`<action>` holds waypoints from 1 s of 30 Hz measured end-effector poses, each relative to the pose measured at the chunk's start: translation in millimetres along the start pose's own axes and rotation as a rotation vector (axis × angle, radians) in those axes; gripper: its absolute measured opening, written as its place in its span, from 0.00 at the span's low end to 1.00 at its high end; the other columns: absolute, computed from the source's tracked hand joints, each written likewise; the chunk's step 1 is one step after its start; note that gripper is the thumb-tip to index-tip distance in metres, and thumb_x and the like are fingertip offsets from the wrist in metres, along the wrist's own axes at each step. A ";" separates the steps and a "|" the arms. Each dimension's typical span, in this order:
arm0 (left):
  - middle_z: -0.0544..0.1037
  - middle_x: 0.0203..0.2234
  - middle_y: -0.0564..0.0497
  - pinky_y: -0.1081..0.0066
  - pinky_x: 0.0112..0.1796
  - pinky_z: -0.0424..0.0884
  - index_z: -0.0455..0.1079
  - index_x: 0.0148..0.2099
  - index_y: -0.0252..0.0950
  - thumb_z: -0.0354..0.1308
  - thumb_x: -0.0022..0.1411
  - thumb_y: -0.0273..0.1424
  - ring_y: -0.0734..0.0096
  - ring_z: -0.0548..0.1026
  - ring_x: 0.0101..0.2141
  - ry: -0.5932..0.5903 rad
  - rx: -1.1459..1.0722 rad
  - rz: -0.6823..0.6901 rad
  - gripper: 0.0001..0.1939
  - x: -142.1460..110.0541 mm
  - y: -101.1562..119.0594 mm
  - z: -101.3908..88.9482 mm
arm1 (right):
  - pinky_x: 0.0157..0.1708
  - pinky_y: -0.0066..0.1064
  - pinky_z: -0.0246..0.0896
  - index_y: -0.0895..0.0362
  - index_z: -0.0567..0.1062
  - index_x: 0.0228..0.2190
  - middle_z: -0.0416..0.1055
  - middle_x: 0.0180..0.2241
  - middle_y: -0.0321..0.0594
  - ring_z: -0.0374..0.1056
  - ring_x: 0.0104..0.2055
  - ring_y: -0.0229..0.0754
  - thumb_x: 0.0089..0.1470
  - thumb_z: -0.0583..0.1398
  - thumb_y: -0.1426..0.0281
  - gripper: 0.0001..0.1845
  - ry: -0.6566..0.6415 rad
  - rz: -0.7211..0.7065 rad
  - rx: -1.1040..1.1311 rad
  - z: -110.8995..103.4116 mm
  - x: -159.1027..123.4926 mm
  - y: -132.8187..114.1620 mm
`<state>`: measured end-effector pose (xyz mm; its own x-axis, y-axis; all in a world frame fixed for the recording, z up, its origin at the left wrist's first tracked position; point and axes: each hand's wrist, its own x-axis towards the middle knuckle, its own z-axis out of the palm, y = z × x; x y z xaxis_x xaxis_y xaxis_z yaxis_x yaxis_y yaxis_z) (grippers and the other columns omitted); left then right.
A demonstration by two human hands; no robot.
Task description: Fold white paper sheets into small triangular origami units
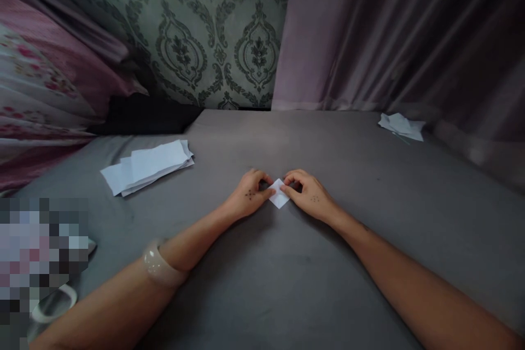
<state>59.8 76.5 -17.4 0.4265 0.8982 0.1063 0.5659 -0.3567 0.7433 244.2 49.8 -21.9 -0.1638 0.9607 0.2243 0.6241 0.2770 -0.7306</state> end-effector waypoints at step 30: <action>0.73 0.21 0.53 0.75 0.25 0.60 0.71 0.28 0.31 0.66 0.49 0.39 0.77 0.68 0.22 0.017 -0.780 -0.185 0.15 -10.3 20.5 -1.9 | 0.42 0.35 0.65 0.55 0.76 0.34 0.76 0.35 0.39 0.71 0.37 0.40 0.45 0.65 0.59 0.15 0.071 0.195 0.641 -1.7 -6.1 -25.5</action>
<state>65.6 60.4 -2.0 0.3599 0.9312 -0.0583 -0.0332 0.0752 0.9966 230.6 36.8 -3.5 -0.0293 0.9967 0.0752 0.0566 0.0768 -0.9954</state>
